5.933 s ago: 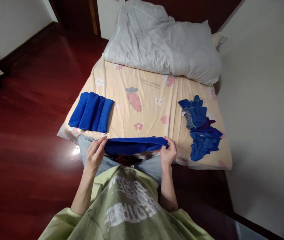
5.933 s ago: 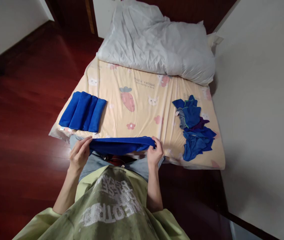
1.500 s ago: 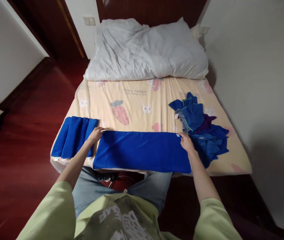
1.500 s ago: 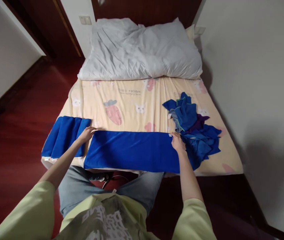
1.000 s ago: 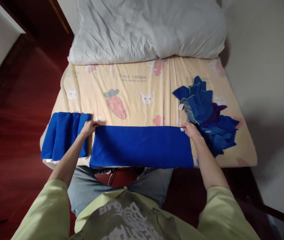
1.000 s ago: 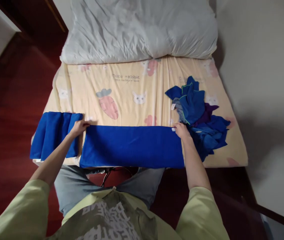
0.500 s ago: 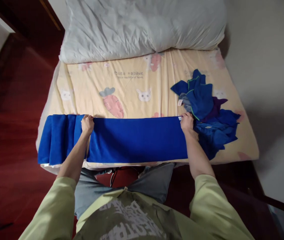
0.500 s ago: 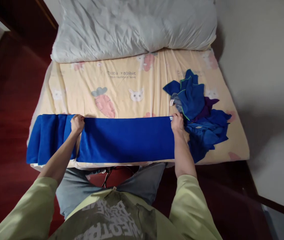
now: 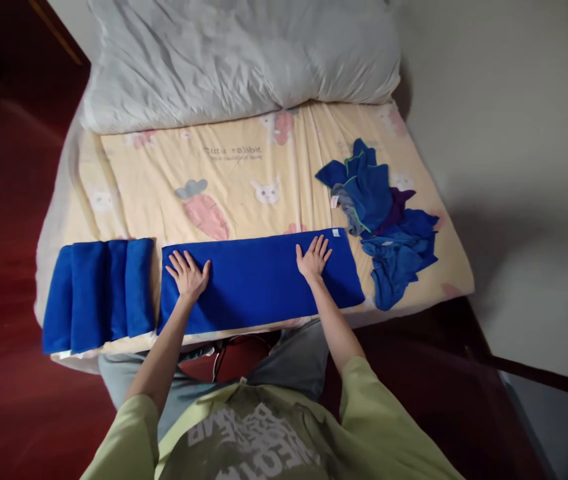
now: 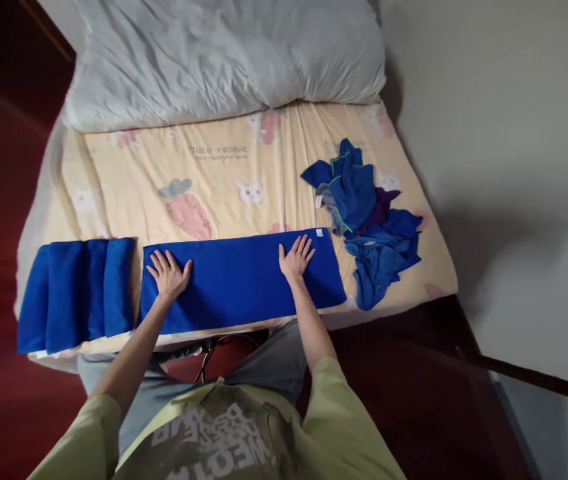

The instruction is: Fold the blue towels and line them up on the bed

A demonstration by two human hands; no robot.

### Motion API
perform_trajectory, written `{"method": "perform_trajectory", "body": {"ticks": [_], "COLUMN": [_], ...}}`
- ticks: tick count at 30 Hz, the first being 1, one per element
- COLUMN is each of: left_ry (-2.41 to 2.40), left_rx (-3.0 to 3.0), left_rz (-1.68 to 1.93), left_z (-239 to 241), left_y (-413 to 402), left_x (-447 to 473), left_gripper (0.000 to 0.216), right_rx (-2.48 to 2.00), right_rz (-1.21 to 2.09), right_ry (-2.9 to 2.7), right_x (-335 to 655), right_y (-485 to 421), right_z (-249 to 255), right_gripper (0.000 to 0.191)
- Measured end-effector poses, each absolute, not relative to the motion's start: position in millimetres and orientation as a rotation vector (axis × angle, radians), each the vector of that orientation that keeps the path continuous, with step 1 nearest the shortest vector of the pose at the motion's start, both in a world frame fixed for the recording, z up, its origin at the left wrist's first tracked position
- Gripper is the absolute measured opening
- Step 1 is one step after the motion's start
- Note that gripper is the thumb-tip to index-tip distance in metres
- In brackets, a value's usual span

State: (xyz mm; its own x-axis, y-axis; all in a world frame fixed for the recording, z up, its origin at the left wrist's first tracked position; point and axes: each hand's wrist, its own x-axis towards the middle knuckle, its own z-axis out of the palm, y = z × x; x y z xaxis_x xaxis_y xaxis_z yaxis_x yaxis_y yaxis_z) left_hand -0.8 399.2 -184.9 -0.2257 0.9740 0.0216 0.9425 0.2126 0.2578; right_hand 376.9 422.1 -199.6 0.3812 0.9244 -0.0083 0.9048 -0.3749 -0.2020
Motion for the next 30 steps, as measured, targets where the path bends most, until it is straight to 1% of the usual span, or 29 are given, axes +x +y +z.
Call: {"method": "perform_trajectory", "body": {"ticks": [7, 17, 21, 24, 27, 30], "left_ry": [2.429, 2.426, 2.42, 2.422, 2.413, 2.253], "left_rx": [1.745, 1.679, 1.67, 1.662, 1.693, 1.951], "left_rz": [0.468, 0.476, 0.465, 0.462, 0.49, 0.575], "left_z": [-189.0, -195.9, -192.6, -182.6, -174.0, -178.0], "left_y": [425.0, 425.9, 428.0, 427.6, 412.3, 373.9], "left_x": [-22.4, -21.7, -25.1, -25.2, -8.6, 23.4], "left_gripper": [0.089, 0.088, 0.087, 0.086, 0.08, 0.075], "right_rx": [-2.59, -2.64, -2.652, -2.64, -2.557, -2.388], "right_rz": [0.101, 0.032, 0.049, 0.127, 0.196, 0.187], "right_ry": [-1.417, -1.363, -1.355, -1.351, -1.404, -1.537], "right_x": [411.0, 428.6, 426.4, 414.4, 382.3, 333.5], "right_y": [459.1, 467.8, 473.7, 470.6, 445.7, 404.1], "right_z": [-201.2, -217.5, -214.1, -197.9, -181.3, -180.5], "right_gripper": [0.086, 0.08, 0.079, 0.076, 0.072, 0.068]}}
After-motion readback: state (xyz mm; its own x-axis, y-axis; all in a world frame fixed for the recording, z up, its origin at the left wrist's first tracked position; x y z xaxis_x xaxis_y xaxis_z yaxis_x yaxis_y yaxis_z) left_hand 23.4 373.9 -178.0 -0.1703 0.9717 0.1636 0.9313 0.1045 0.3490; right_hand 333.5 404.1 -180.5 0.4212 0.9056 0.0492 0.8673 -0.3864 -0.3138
